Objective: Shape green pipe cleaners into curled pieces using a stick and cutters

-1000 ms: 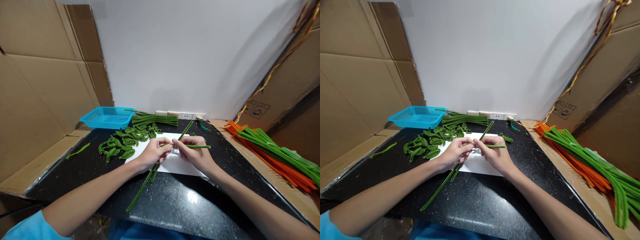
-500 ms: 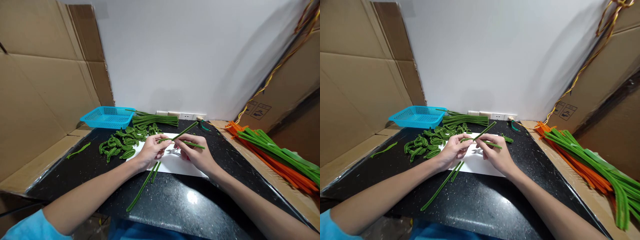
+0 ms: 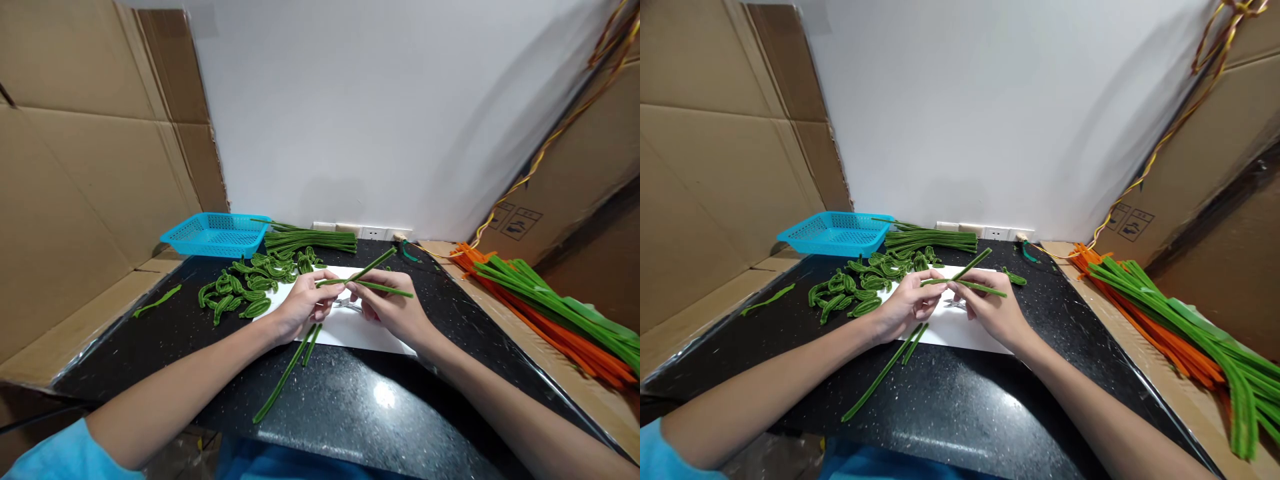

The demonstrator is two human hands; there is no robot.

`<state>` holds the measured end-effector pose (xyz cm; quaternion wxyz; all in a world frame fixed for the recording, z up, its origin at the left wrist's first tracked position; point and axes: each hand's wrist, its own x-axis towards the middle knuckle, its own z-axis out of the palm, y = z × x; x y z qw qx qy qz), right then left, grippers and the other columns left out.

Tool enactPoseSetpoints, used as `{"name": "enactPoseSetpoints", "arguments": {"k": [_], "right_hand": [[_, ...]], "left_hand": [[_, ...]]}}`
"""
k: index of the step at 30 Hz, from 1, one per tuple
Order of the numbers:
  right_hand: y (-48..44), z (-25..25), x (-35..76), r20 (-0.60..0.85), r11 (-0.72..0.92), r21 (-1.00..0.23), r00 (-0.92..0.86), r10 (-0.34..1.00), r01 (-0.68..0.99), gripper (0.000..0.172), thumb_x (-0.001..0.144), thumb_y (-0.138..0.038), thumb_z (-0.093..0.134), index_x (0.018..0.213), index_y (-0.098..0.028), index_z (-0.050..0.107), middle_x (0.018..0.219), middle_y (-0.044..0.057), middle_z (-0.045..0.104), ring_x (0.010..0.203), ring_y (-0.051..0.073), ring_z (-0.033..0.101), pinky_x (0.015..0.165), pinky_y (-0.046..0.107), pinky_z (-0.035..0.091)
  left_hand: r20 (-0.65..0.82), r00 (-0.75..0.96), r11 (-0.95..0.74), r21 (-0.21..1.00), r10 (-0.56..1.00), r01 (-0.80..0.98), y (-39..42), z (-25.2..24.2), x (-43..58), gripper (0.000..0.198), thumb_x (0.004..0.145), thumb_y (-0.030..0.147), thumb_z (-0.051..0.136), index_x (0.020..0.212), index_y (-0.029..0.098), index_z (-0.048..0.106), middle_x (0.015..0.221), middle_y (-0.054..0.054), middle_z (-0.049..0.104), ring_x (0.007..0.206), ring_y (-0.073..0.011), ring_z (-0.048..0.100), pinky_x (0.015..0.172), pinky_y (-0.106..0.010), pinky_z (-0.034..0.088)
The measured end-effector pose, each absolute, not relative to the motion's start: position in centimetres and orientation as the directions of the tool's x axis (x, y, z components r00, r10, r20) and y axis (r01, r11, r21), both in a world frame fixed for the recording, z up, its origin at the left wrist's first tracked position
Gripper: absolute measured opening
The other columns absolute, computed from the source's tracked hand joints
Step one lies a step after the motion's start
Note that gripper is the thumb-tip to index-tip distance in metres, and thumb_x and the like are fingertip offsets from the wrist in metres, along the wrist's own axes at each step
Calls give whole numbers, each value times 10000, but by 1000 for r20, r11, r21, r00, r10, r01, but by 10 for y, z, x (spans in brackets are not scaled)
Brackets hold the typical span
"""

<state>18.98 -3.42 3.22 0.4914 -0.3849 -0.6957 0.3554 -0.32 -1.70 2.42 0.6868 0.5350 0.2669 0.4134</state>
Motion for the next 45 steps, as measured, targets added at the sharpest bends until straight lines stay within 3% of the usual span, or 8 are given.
{"name": "enactPoseSetpoints", "arguments": {"k": [8, 16, 37, 45], "right_hand": [[-36, 34, 185, 450, 492, -849, -228, 864, 190, 293, 865, -443, 746, 835, -152, 729, 652, 20, 655, 424, 87, 508, 375, 208, 406], [-36, 31, 187, 475, 546, -782, -280, 834, 301, 324, 934, -423, 659, 763, -158, 735, 666, 32, 662, 435, 95, 523, 406, 228, 421], [-39, 31, 186, 430, 554, -699, -353, 831, 452, 492, 1001, -458, 557, 619, -162, 651, 536, 13, 611, 443, 98, 514, 487, 224, 398], [-41, 30, 184, 591, 667, -562, -326, 738, 489, 392, 1003, -360, 556, 705, -146, 696, 595, 21, 626, 497, 104, 518, 490, 231, 369]], "left_hand": [[45, 508, 124, 948, 860, -294, -14, 21, -4, 230, 817, 303, 755, 911, 145, 616, 605, 70, 448, 446, -22, 336, 382, -134, 224], [54, 504, 91, 962, 862, -258, -13, 17, -4, 214, 844, 332, 723, 883, 164, 597, 586, 64, 453, 447, -34, 346, 384, -128, 243], [43, 514, 66, 979, 857, -192, -13, 17, -4, 256, 843, 397, 712, 862, 162, 611, 579, 65, 452, 430, -34, 330, 377, -150, 220], [39, 480, 82, 970, 877, -230, -14, 19, -1, 259, 829, 390, 719, 838, 157, 608, 572, 71, 433, 428, -30, 321, 382, -152, 206]]}}
